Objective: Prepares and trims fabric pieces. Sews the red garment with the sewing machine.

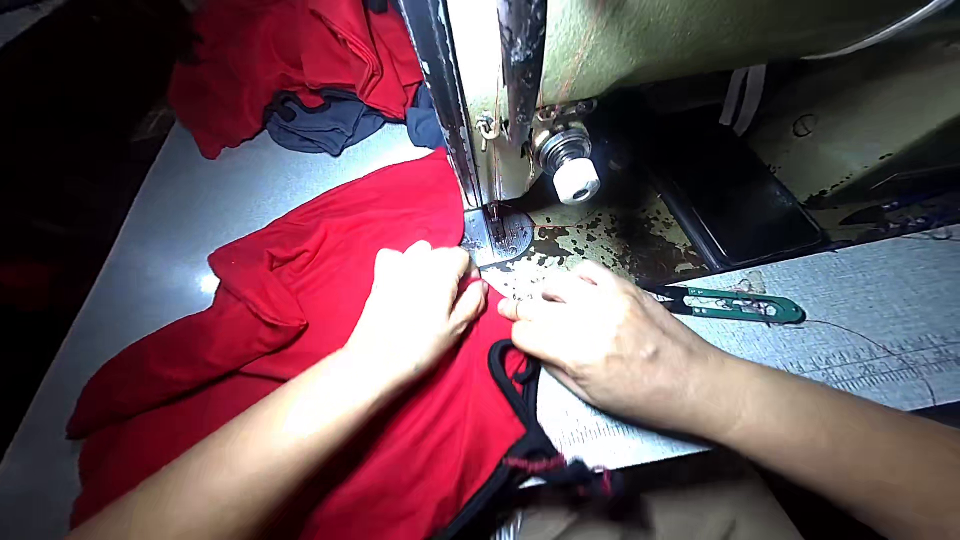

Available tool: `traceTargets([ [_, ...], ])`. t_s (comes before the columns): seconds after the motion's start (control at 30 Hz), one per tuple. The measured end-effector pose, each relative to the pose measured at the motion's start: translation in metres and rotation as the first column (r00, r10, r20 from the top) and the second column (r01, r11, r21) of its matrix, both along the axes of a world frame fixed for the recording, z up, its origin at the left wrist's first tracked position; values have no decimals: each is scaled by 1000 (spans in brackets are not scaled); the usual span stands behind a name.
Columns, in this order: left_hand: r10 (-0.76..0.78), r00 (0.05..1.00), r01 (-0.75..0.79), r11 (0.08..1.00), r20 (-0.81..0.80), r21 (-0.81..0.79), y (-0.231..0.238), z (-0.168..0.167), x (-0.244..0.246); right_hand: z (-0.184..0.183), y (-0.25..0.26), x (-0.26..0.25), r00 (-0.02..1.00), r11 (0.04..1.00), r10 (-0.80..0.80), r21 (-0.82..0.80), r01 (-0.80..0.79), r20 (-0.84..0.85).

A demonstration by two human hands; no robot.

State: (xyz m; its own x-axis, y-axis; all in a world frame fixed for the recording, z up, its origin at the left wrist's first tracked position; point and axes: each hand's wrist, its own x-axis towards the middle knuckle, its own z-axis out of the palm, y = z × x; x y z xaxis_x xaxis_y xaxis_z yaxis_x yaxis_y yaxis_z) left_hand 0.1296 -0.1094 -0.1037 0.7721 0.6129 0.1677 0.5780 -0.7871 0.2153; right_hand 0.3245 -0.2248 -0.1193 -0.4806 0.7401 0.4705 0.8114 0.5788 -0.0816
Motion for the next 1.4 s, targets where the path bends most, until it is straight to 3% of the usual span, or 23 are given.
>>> traceTargets([
  [0.17, -29, 995, 31, 999, 93, -24, 42, -8, 18, -5, 24, 5, 990, 991, -132, 17, 133, -43],
  [0.4, -71, 986, 69, 997, 152, 18, 57, -15, 25, -6, 27, 0, 968, 971, -239, 9, 241, -72],
  [0.97, -121, 975, 125, 992, 184, -9, 65, -16, 24, -12, 22, 5, 956, 973, -225, 1, 229, -187],
  [1.4, -126, 976, 124, 992, 179, 20, 68, -15, 25, -13, 24, 2, 951, 966, -257, -10, 259, -169],
])
